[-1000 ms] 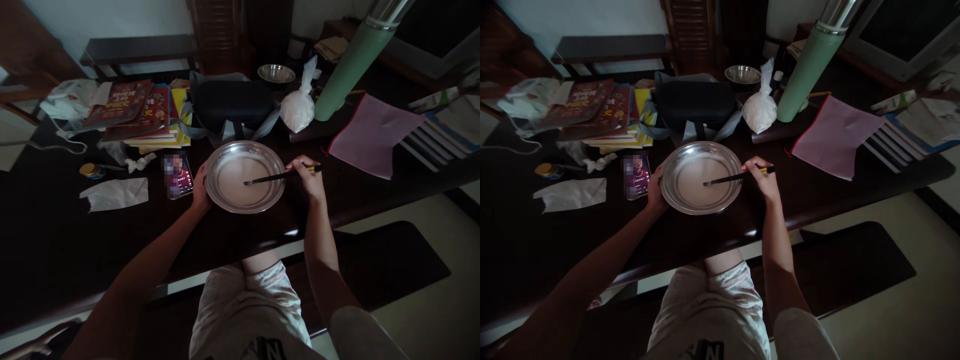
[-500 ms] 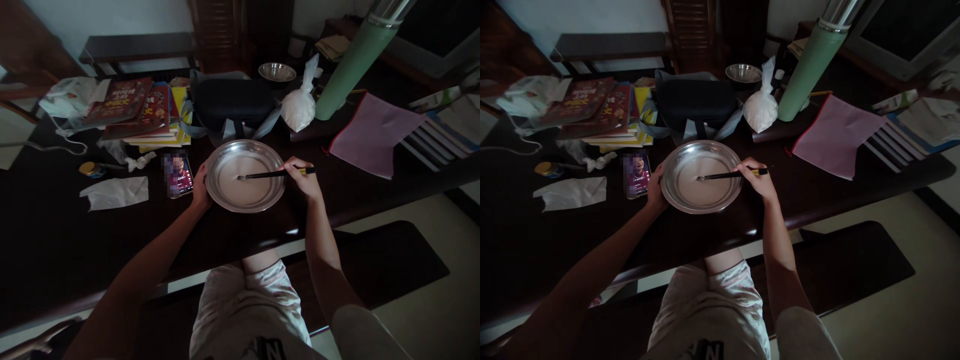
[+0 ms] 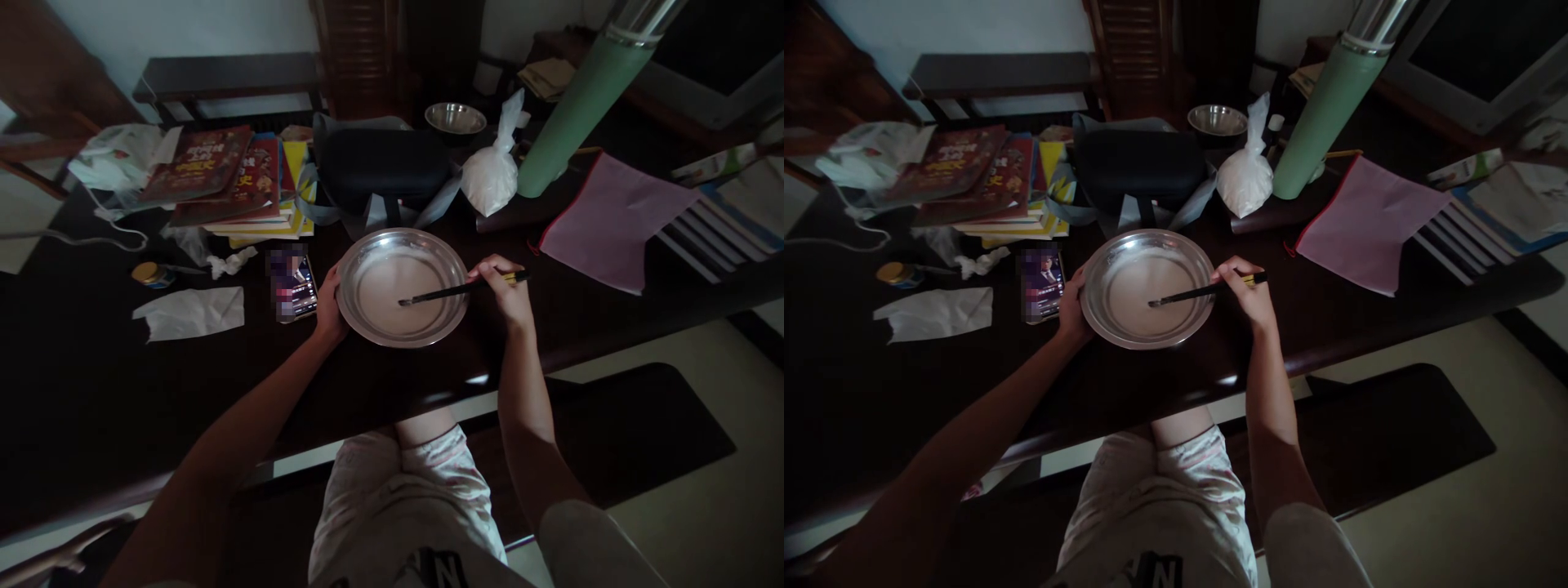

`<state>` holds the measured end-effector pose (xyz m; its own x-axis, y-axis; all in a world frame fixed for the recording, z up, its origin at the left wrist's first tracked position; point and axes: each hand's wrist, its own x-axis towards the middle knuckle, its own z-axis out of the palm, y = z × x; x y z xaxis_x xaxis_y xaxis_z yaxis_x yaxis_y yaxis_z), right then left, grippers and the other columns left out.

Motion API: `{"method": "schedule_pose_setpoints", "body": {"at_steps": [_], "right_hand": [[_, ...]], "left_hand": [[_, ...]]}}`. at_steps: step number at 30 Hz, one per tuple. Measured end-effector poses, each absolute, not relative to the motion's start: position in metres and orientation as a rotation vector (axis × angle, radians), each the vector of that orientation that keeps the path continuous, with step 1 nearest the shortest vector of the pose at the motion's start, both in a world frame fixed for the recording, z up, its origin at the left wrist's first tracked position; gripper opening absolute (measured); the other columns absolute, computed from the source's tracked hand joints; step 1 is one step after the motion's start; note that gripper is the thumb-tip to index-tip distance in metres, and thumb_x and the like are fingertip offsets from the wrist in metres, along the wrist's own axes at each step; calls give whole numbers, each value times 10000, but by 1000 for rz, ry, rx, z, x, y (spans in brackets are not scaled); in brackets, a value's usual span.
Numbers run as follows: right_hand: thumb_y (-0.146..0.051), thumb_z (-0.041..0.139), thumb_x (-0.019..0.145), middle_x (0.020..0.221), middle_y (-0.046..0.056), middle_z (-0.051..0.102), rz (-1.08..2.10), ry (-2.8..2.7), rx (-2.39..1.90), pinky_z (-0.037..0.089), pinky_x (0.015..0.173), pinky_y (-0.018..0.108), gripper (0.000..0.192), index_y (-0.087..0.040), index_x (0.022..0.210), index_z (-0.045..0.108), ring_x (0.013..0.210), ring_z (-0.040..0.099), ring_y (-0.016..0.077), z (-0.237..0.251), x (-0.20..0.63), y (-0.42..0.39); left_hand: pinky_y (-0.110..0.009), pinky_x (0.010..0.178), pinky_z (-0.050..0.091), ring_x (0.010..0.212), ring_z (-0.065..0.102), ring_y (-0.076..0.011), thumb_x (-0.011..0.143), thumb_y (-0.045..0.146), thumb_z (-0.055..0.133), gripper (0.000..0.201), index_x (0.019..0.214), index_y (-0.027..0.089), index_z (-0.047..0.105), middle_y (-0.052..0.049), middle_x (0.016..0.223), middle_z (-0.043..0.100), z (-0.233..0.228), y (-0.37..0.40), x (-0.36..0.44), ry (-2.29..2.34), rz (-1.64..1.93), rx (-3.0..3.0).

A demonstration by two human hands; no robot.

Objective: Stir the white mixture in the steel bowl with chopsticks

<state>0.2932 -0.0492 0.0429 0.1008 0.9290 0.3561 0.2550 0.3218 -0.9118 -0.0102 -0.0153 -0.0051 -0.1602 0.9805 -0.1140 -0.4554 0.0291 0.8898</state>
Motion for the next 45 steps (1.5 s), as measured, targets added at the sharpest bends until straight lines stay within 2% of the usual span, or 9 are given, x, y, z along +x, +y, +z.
{"method": "schedule_pose_setpoints", "body": {"at_steps": [6, 10, 14, 27, 31, 35, 40, 45], "right_hand": [[-709, 726, 866, 747, 11, 756, 720, -1481, -1166, 577, 742, 356, 461, -273, 727, 775, 757, 718, 198, 43, 292, -48], [-706, 729, 866, 701, 3, 738, 739, -1396, -1171, 576, 716, 351, 462, -272, 707, 761, 705, 707, 192, 43, 292, -49], [-682, 742, 871, 731, 7, 752, 763, -1513, -1130, 559, 738, 341, 435, -274, 728, 796, 733, 705, 181, 43, 291, -48], [-676, 735, 881, 737, 6, 757, 692, -1456, -1137, 556, 730, 336, 441, -265, 730, 786, 745, 712, 183, 42, 292, -48], [-680, 724, 887, 707, 6, 741, 715, -1433, -1138, 567, 704, 338, 452, -263, 720, 769, 707, 706, 185, 42, 292, -48], [-675, 729, 885, 741, 14, 752, 718, -1535, -1118, 565, 737, 343, 441, -260, 748, 793, 747, 711, 188, 42, 290, -47], [-652, 716, 906, 709, 3, 735, 682, -1407, -1136, 568, 704, 333, 431, -264, 725, 765, 708, 706, 181, 42, 292, -48], [-669, 729, 889, 744, 9, 750, 718, -1531, -1130, 564, 747, 347, 433, -267, 737, 787, 754, 707, 186, 42, 291, -48]], "left_hand": [[-396, 1134, 512, 1273, 673, -290, 797, 341, 694, 241, 1003, 251, 781, -49, 1167, 798, -6, -16, -11, 1011, 1463, 739], [-400, 1140, 508, 1240, 686, -274, 817, 303, 648, 243, 1014, 231, 771, -53, 1166, 794, -5, -16, -11, 1011, 1459, 714], [-386, 1131, 511, 1239, 688, -277, 798, 339, 691, 234, 996, 244, 774, -43, 1147, 800, -7, -15, -11, 1013, 1461, 723], [-338, 1056, 541, 1109, 716, -229, 822, 250, 655, 207, 990, 222, 774, -29, 1100, 809, -5, -15, -10, 986, 1476, 665], [-347, 1075, 531, 1153, 708, -247, 832, 270, 655, 211, 995, 211, 775, -42, 1107, 801, -6, -15, -11, 983, 1473, 672], [-340, 1049, 549, 1138, 708, -251, 804, 287, 689, 209, 983, 236, 786, -22, 1117, 810, -7, -15, -12, 989, 1469, 691], [-372, 1053, 561, 1167, 705, -279, 805, 301, 712, 186, 970, 274, 794, -18, 1095, 815, -8, -14, -12, 969, 1478, 684], [-375, 1090, 538, 1182, 705, -265, 812, 296, 676, 226, 1003, 229, 776, -33, 1115, 806, -7, -14, -11, 1003, 1469, 704]]}}
